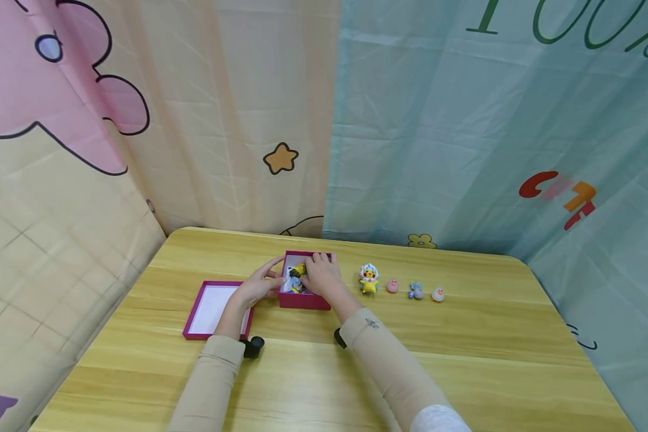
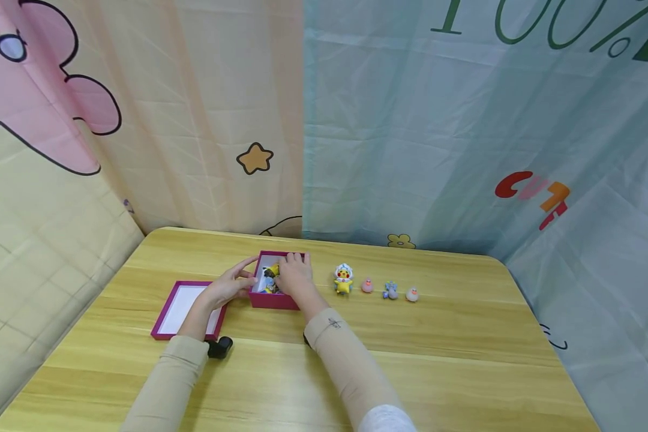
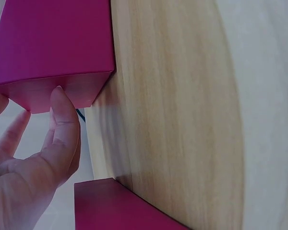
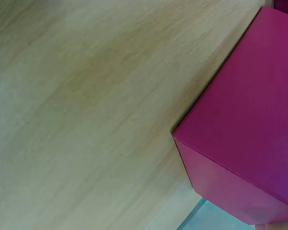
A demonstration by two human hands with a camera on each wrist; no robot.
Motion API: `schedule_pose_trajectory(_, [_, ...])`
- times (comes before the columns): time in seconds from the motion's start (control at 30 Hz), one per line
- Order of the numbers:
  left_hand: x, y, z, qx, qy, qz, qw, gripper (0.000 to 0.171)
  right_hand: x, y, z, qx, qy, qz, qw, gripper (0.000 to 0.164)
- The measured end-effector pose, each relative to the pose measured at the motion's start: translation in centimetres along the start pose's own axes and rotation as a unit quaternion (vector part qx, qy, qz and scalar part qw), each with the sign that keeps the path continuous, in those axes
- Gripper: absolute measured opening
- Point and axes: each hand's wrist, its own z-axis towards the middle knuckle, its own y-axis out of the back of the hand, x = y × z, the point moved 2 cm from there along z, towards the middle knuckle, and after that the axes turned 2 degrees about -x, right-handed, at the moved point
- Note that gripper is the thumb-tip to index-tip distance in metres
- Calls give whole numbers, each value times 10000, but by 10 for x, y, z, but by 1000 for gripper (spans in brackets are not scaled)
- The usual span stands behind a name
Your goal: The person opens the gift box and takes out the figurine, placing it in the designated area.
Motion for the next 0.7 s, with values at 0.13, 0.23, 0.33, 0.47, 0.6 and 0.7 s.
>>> schedule_pose_trajectory(0.13, [0,1,1,-16,2,-7,10000,57,0,1,1,63,-29,7,10000,48])
schedule_pose_trajectory(0.23, [1,1,1,-28,13,-9,10000,57,0,1,2,80,-14,-51,10000,48])
schedule_pose_trajectory(0.33, [1,1,1,-13,3,-34,10000,57,0,1,2,78,11,-110,9999,48])
schedule_pose_trajectory(0.47, [0,0,0,-11,-7,-14,10000,57,2,0,4,110,5,-164,9998,49])
schedule_pose_trajectory(0.6, [0,0,0,-53,36,-5,10000,57,4,0,6,157,-29,-199,9997,49])
schedule_pose_trajectory(0.7, [-1,0,-1,-54,65,-7,10000,58,4,-1,6,194,-85,-189,9996,49])
